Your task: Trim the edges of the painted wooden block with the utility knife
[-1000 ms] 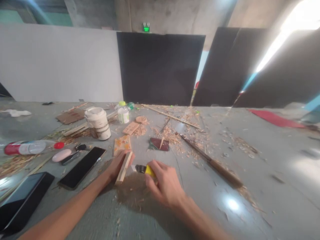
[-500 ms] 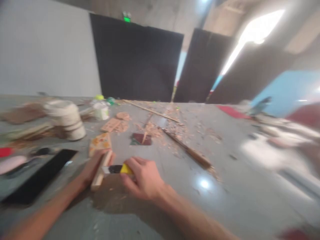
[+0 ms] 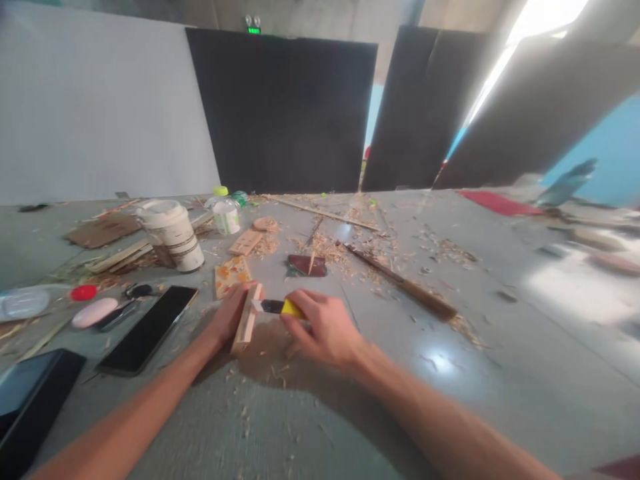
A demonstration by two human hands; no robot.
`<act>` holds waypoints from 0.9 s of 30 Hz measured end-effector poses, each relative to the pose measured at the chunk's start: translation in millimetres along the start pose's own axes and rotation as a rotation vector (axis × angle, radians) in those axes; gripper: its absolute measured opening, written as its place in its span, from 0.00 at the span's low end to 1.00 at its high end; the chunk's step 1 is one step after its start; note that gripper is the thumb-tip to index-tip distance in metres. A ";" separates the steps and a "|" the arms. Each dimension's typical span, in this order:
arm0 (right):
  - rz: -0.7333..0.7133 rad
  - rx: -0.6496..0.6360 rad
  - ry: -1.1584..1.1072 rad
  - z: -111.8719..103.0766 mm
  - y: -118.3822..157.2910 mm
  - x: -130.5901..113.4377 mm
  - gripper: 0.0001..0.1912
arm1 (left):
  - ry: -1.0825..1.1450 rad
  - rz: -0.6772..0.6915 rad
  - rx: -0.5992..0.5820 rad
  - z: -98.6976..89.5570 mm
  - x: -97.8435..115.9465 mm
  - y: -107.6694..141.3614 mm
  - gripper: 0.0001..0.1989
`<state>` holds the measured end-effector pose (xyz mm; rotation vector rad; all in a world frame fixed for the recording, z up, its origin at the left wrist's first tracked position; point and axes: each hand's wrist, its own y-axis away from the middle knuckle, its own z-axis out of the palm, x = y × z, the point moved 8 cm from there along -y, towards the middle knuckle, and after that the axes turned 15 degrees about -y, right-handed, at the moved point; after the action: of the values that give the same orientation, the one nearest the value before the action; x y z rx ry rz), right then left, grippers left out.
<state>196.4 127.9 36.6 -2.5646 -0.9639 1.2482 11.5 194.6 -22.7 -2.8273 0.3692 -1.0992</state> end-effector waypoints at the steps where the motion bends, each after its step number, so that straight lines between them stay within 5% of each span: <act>1: -0.007 -0.006 0.002 -0.2 0.2 -0.8 0.12 | 0.001 -0.012 -0.001 -0.3 0.4 1.0 0.10; 8: -0.147 -0.006 0.130 -8.3 -0.2 -6.6 0.14 | -0.005 -0.041 -0.006 -5.2 13.1 1.4 0.14; 12: 0.055 0.362 0.368 -58.5 -5.8 21.0 0.13 | -0.001 0.091 -0.104 6.2 40.7 8.4 0.18; 15: 0.139 0.553 0.297 -85.3 -1.3 34.3 0.14 | 0.024 0.076 -0.071 5.4 45.6 12.9 0.20; 17: 0.058 0.512 0.163 -81.0 -0.9 29.6 0.19 | 0.055 -0.015 0.025 -2.5 35.8 11.3 0.19; 21: -0.072 0.225 0.038 -41.9 -0.3 10.9 0.23 | 0.134 -0.236 0.190 -14.0 8.1 6.8 0.14; 27: -0.029 0.112 0.027 -16.8 0.0 14.4 0.25 | 0.115 -0.219 0.197 -10.0 9.2 3.9 0.16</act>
<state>215.5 139.1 38.0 -2.4673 -0.8955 1.2203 10.6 188.6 -10.0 -2.6848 -0.0422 -1.2639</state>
